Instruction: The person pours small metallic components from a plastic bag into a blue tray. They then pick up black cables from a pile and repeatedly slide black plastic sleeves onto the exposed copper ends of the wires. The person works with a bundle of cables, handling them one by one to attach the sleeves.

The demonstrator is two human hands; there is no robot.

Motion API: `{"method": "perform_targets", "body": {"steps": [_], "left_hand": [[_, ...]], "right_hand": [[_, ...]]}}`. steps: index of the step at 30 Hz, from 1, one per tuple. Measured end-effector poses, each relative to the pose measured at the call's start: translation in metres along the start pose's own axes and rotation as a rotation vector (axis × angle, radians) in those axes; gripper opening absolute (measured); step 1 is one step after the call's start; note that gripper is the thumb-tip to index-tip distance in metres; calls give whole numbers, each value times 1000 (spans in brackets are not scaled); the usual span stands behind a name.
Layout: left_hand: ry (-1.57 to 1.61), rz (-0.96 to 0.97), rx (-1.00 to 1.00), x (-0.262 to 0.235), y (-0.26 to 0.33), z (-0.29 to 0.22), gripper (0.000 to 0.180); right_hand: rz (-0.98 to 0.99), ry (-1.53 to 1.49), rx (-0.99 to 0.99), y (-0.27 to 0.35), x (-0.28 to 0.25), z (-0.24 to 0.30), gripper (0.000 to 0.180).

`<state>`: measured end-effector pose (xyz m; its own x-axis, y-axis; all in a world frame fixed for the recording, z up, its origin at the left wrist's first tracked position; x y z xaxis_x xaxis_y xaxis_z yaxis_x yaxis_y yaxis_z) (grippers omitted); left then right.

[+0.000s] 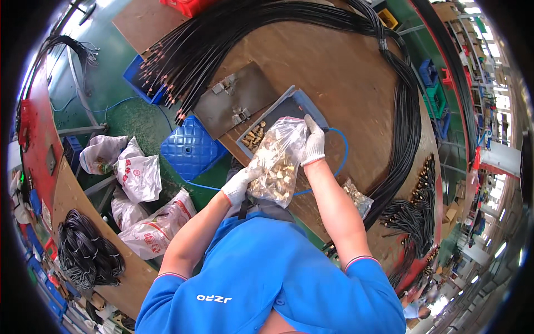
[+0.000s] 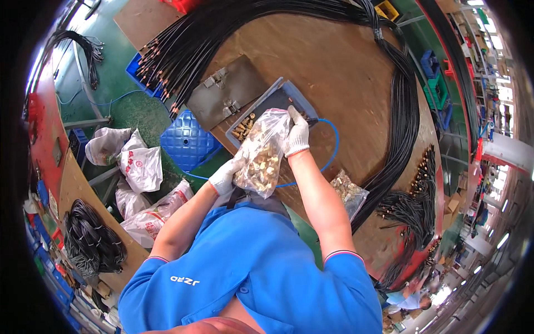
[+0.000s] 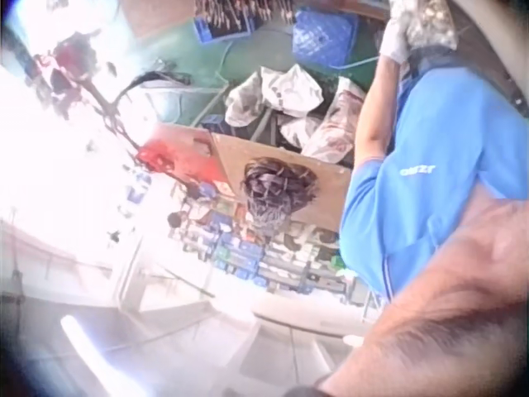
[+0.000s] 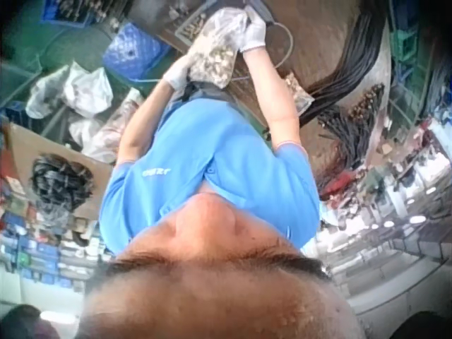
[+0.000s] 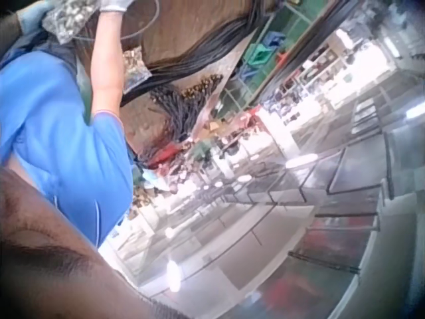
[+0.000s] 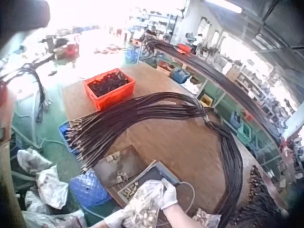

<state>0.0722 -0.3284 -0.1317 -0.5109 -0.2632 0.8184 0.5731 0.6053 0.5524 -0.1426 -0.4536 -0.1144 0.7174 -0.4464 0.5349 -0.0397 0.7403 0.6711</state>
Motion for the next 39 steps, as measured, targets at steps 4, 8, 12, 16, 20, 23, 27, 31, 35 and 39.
{"method": "perform_targets", "body": {"steps": [4, 8, 12, 16, 20, 23, 27, 31, 35, 39], "left_hand": [[-7, -74, -111, 36, 9, -25, 60], [29, -116, -129, 55, 0, -31, 49], [240, -144, -260, 62, -7, -37, 40], [273, -222, -237, 76, -13, -46, 39], [54, -264, -236, 100, -12, -58, 34], [-32, -338, -303, 129, 2, -69, 28], [18, -357, -265, 127, 11, -55, 29], [29, -363, -211, 127, 21, -44, 23], [43, -355, -145, 112, 27, -36, 21], [-41, -298, -118, 125, 32, -44, 27]], "right_hand": [[-33, 45, 136, -36, -23, -15, 39], [-44, 168, 261, -57, -34, -17, 34], [-77, 169, 308, -71, -52, -15, 37], [-65, 219, 449, -57, -26, 2, 45], [-38, 313, 400, -60, -16, 6, 41], [-17, 330, 465, -66, -27, 16, 41], [2, 327, 481, -68, -31, 10, 39], [-28, 369, 419, -70, -43, 10, 33], [-39, 361, 454, -58, -25, 14, 30], [-29, 368, 518, -53, -18, 16, 33]]}}
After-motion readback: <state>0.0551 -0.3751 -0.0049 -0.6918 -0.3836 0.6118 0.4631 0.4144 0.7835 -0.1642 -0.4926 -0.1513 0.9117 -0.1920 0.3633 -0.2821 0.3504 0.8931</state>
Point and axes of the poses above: each hand's wrist, its own y-axis away from the middle knuckle, its own x-axis out of the palm, z = x × y, the point moved 2 cm from there along -y, towards the middle knuckle, and after that the axes turned 15 degrees about y, right-handed, at the moved point
